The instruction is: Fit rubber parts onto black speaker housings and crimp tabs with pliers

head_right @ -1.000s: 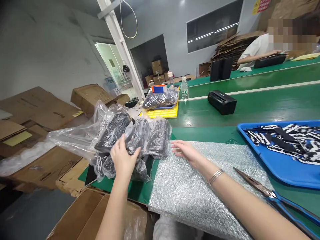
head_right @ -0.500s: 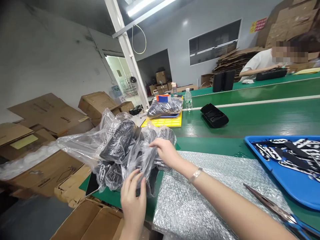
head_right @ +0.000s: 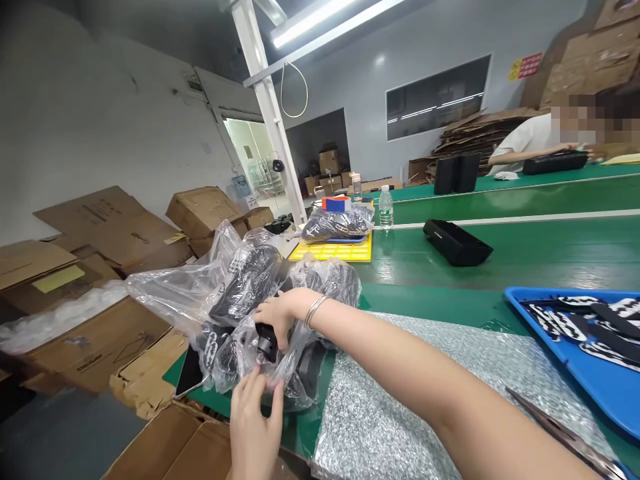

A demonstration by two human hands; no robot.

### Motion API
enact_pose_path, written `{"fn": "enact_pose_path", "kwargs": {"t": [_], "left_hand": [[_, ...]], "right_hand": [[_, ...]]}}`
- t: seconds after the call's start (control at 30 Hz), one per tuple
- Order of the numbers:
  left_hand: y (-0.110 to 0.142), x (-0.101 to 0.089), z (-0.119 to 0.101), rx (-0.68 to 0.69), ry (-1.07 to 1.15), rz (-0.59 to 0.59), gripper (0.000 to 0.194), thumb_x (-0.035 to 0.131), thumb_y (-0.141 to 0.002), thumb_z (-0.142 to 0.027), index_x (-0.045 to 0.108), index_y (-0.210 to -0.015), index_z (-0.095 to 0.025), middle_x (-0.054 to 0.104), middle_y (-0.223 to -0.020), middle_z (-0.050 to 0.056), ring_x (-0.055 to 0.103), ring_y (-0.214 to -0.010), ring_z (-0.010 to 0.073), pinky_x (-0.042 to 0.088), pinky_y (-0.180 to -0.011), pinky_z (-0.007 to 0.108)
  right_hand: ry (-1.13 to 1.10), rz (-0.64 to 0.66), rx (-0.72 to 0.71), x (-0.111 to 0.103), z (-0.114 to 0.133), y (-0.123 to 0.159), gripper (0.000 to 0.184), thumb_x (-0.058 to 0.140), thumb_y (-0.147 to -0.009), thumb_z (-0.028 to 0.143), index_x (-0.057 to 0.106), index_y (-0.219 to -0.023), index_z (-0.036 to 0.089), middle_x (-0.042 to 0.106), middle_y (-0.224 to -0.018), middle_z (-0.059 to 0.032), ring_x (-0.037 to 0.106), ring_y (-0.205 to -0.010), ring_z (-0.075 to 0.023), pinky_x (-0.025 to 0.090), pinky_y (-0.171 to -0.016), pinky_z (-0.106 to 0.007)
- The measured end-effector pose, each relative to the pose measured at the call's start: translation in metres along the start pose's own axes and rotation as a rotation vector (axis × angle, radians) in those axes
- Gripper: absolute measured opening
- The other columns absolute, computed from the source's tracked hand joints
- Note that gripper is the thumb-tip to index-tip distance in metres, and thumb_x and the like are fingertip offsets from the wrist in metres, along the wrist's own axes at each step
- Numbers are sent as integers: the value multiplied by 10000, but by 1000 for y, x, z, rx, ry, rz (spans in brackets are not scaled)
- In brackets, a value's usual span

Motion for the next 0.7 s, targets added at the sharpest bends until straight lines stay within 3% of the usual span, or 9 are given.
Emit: {"fn": "enact_pose_path", "kwargs": {"t": [0.17,0.33,0.47,0.57,0.63,0.7], "left_hand": [[2,-2,9,-30,198,68,236,490,-945,-374,609,-823,-210,608,-1292,170,586,-1172,345,534,-886,482],[-13,-16,-8,-252,637,98,354,514,-927,-371,394,-636,-209,331,-1555,117,390,-1394,359,503,-935,442],[-36,-19,-41,-316,1100,22,503,665,-848,-399,307,-562,-190,362,-1539,88,370,-1411,339,469,-1024,430],[-45,-2,-81,-386,1394,144,597,759,-754,-518,313,-537,-187,506,-1442,82,426,-1376,343,463,-1046,465],[-46,11,-112,-393,1417,252,621,762,-707,-600,334,-517,-192,604,-1339,86,510,-1299,368,489,-1014,486],[-46,20,-139,-353,1355,306,612,745,-677,-631,351,-495,-200,673,-1235,82,605,-1164,393,546,-910,487]], "right_hand": [[48,-37,0,-4,4,9,818,950,-377,231,646,-1129,122,563,-1263,-185,485,-1200,-390,341,-1079,-613],[-38,-247,-3,-16,7,61,967,903,-532,426,471,-1334,99,506,-1274,-198,467,-1185,-358,366,-1075,-569],[-457,-602,76,-15,-7,127,1090,870,-539,536,358,-1407,120,434,-1371,-199,410,-1301,-360,306,-1150,-495],[-812,-878,140,-2,-20,188,1322,909,-423,583,209,-1479,206,383,-1442,-181,411,-1344,-327,313,-1156,-446],[-1000,-1056,160,9,-24,226,1403,933,-320,595,231,-1477,223,407,-1443,-178,418,-1356,-323,294,-1170,-432],[-1138,-1188,175,23,-25,257,1378,924,-246,632,353,-1429,218,480,-1400,-174,437,-1349,-341,290,-1173,-436]]}}
Point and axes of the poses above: each hand's wrist, its own y-axis away from the middle knuckle, its own x-axis out of the palm, z = x × y, the point moved 7 cm from there along -y, towards the middle knuckle
